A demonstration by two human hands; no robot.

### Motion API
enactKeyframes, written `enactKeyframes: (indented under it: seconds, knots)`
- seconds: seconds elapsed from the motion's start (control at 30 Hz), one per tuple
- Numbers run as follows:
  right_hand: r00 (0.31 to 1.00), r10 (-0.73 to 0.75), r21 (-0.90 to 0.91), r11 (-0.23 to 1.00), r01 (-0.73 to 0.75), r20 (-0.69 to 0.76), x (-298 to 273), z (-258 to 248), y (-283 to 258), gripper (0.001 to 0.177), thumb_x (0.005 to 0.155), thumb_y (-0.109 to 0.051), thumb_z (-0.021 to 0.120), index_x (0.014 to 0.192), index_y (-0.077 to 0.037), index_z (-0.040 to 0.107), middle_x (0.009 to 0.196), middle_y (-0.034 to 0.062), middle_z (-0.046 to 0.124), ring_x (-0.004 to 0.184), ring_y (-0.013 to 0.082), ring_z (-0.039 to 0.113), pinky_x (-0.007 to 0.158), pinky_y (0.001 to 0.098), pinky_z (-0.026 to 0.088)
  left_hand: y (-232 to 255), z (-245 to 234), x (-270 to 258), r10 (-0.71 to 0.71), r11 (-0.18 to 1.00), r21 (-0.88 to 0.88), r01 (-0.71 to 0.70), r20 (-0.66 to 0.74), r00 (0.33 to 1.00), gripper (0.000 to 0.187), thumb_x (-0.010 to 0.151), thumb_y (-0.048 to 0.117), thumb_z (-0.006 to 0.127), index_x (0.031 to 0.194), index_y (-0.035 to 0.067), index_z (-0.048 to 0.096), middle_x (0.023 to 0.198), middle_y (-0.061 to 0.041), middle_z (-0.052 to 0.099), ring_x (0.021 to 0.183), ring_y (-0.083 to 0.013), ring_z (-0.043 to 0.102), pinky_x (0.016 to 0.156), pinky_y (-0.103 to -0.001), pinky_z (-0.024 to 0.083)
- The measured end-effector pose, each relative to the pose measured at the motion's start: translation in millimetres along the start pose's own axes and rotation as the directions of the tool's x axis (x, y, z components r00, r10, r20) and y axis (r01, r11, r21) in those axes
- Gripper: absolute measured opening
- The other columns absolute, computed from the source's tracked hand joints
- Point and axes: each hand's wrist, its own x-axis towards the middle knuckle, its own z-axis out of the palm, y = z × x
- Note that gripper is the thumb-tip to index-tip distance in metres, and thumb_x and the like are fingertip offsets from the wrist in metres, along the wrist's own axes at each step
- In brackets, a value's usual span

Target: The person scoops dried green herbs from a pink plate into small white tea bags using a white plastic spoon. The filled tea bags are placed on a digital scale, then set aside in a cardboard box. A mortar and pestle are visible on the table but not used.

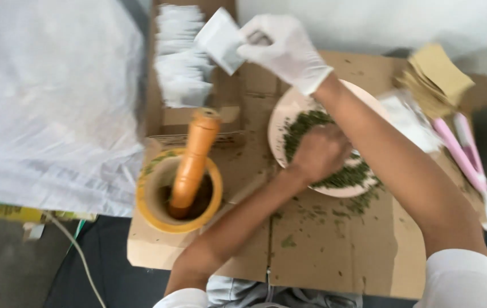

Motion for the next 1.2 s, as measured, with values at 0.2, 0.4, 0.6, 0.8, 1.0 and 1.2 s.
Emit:
enactKeyframes:
  seconds: [0.2, 0.4, 0.6, 0.8, 1.0, 1.2]
  knots:
    - [0.978, -0.113, -0.017, 0.993, 0.118, 0.173, 38.5, 117.3, 25.1, 0.019, 0.080, -0.012, 0.092, 0.092, -0.013, 0.077, 0.080, 0.0012, 0.078, 0.071, 0.0127, 0.070, 0.071, 0.0317, 0.058, -11.2, 23.6, -13.2, -0.075, 0.997, 0.017, 0.073, 0.166, 0.983, 0.031, 0.089, 0.010, 0.065, 0.119, 0.000, 0.067, 0.103, -0.025, 0.077, 0.082, -0.0486, 0.070, 0.051, -0.056, 0.046]
    - [0.901, 0.224, -0.495, 0.869, -0.011, 0.372, 45.9, 157.7, 11.0, 0.025, 0.088, -0.034, 0.086, 0.104, -0.016, 0.080, 0.095, 0.0117, 0.078, 0.097, 0.0383, 0.071, 0.081, 0.0523, 0.059, -16.4, 29.5, -17.8, -0.107, 0.994, 0.045, 0.102, 0.115, 0.988, 0.036, 0.090, 0.009, 0.064, 0.125, -0.001, 0.064, 0.111, -0.026, 0.075, 0.091, -0.0491, 0.069, 0.062, -0.057, 0.047]
    - [0.832, 0.315, -0.604, 0.797, 0.030, 0.457, 56.9, 158.4, -13.4, 0.031, 0.093, -0.047, 0.077, 0.112, -0.023, 0.078, 0.107, 0.0035, 0.080, 0.090, 0.0351, 0.075, 0.075, 0.0509, 0.059, -14.2, 36.0, -17.9, -0.089, 0.995, 0.054, 0.084, 0.087, 0.992, 0.043, 0.092, 0.009, 0.064, 0.132, -0.004, 0.060, 0.120, -0.027, 0.072, 0.102, -0.0498, 0.067, 0.074, -0.059, 0.048]
    - [0.752, 0.411, -0.670, 0.740, 0.054, 0.515, 59.6, 156.1, -30.9, 0.032, 0.093, -0.046, 0.084, 0.104, -0.019, 0.073, 0.100, 0.0061, 0.078, 0.089, 0.0334, 0.074, 0.077, 0.0499, 0.060, -13.4, 36.3, -18.5, -0.054, 0.997, 0.053, 0.051, 0.067, 0.996, 0.049, 0.093, 0.008, 0.063, 0.139, -0.006, 0.057, 0.130, -0.029, 0.070, 0.113, -0.0505, 0.066, 0.087, -0.060, 0.049]
    - [0.795, 0.382, -0.699, 0.711, 0.073, 0.472, 58.1, 149.7, -33.8, 0.045, 0.092, -0.053, 0.083, 0.123, -0.023, 0.070, 0.103, 0.0048, 0.078, 0.091, 0.0341, 0.075, 0.076, 0.0497, 0.060, -18.4, 30.9, -16.5, -0.018, 0.998, 0.064, 0.015, 0.050, 0.999, 0.055, 0.094, 0.007, 0.062, 0.147, -0.008, 0.053, 0.139, -0.030, 0.067, 0.124, -0.0511, 0.064, 0.100, -0.062, 0.050]
    - [0.967, -0.080, -0.724, 0.649, 0.234, 0.241, 37.5, 113.7, 4.1, 0.045, 0.097, -0.070, 0.083, 0.105, -0.027, 0.072, 0.090, -0.0042, 0.069, 0.074, 0.0245, 0.068, 0.068, 0.0420, 0.055, -19.4, 23.6, -12.0, 0.042, 0.997, 0.057, -0.045, 0.049, 0.998, 0.062, 0.095, 0.007, 0.062, 0.154, -0.010, 0.049, 0.148, -0.031, 0.064, 0.135, -0.0517, 0.063, 0.113, -0.063, 0.051]
